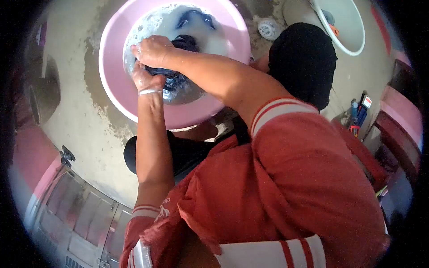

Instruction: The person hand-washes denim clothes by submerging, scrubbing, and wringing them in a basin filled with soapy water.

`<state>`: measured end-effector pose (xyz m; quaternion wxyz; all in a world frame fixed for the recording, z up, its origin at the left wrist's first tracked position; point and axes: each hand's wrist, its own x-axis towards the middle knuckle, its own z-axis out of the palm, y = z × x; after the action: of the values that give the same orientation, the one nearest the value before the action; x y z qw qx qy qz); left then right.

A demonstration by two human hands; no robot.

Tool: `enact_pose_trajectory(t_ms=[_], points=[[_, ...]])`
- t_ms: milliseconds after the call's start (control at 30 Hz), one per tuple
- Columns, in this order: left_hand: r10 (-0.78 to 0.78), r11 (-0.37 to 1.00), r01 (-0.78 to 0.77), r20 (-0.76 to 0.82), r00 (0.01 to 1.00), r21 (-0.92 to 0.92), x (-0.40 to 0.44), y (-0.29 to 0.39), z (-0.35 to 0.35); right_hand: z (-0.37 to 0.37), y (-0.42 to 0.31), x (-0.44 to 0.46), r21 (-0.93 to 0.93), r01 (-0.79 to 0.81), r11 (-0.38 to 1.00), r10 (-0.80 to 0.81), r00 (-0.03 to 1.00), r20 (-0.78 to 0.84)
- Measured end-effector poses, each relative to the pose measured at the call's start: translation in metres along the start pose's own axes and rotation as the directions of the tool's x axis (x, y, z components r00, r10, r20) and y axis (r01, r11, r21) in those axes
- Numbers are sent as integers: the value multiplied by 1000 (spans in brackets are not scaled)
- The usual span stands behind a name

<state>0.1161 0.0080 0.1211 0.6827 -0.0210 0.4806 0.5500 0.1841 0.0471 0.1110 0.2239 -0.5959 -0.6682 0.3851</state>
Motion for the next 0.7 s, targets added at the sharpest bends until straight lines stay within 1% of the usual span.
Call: enact_pose_trajectory(t_ms=[33, 67, 100, 133, 167, 200, 233, 267, 300, 333, 367, 400, 433, 467, 500, 533, 567, 600, 633, 667, 700], points=[[-18, 1000, 18, 2, 1000, -18, -3, 2, -1, -5, -3, -6, -21, 37, 999, -37, 999, -35], [-28, 999, 28, 14, 1000, -45, -1, 6, 2, 6, -8, -7, 9, 95, 995, -93, 990, -109], [-53, 996, 73, 302, 952, -55, 26, 7, -36, 6, -25, -25, -77, 215, 974, -220, 974, -62], [-75, 992, 117, 553, 830, -41, 45, 7, -79, 8, -41, -43, -140, 327, 935, -331, 944, -4], [-83, 992, 123, 541, 837, -37, 40, 6, -84, 41, -30, -44, -531, 462, 710, -626, 760, -176], [-84, 983, 154, 490, 867, -103, 36, 6, -78, 35, -23, -38, -531, 457, 713, -622, 762, -180], [-88, 971, 177, 445, 891, -163, 29, 12, -62, 24, -18, -26, -247, 362, 899, -405, 903, -148], [-93, 954, 198, 405, 910, -226, 24, 17, -43, 9, -11, -13, 41, 190, 981, -189, 981, -41], [-69, 997, 72, -73, 995, 33, -14, 19, 8, -4, 6, 4, -36, 107, 994, -109, 992, -58], [-134, 987, 144, 130, 982, -71, 20, 19, -30, -5, 29, 18, 30, 15, 999, -11, 993, -119], [-120, 989, 124, 57, 991, -75, 3, 26, -14, -30, 37, 25, 83, -201, 976, 180, 961, 212], [-106, 991, 104, -17, 994, -87, -16, 31, 2, -27, 56, 26, 195, -278, 941, 217, 934, 284], [-80, 986, 87, 54, 995, -143, -4, 35, -16, -31, 73, 22, 105, -288, 952, 225, 888, 402], [-67, 984, 74, 51, 996, -159, -3, 38, -17, -38, 84, 18, 9, -288, 958, 242, 824, 513], [-49, 998, 51, 43, 998, -42, -2, 38, -18, -47, 90, 12, 200, -305, 931, 120, 774, 621], [-39, 996, 36, 41, 998, 82, -1, 37, -17, -54, 94, 5, 379, -343, 859, -16, 723, 691], [-80, 979, 74, 28, 996, 189, 5, 32, -23, -54, 94, 1, 564, -456, 689, -4, 775, 632], [-64, 953, 51, 33, 997, 299, 36, 18, -54, -40, 104, 7, 562, -330, 759, 60, 894, 444], [-37, 952, 32, 10, 999, 304, 41, 5, -57, -36, 92, 6, 553, -361, 751, 185, 919, 348], [-9, 950, 14, -20, 1000, 312, 41, -4, -57, -28, 79, 5, 550, -394, 736, 305, 919, 251], [47, 960, -43, -5, 999, 276, 39, -9, -56, -10, 79, 10, 694, -326, 642, 200, 945, 259]])
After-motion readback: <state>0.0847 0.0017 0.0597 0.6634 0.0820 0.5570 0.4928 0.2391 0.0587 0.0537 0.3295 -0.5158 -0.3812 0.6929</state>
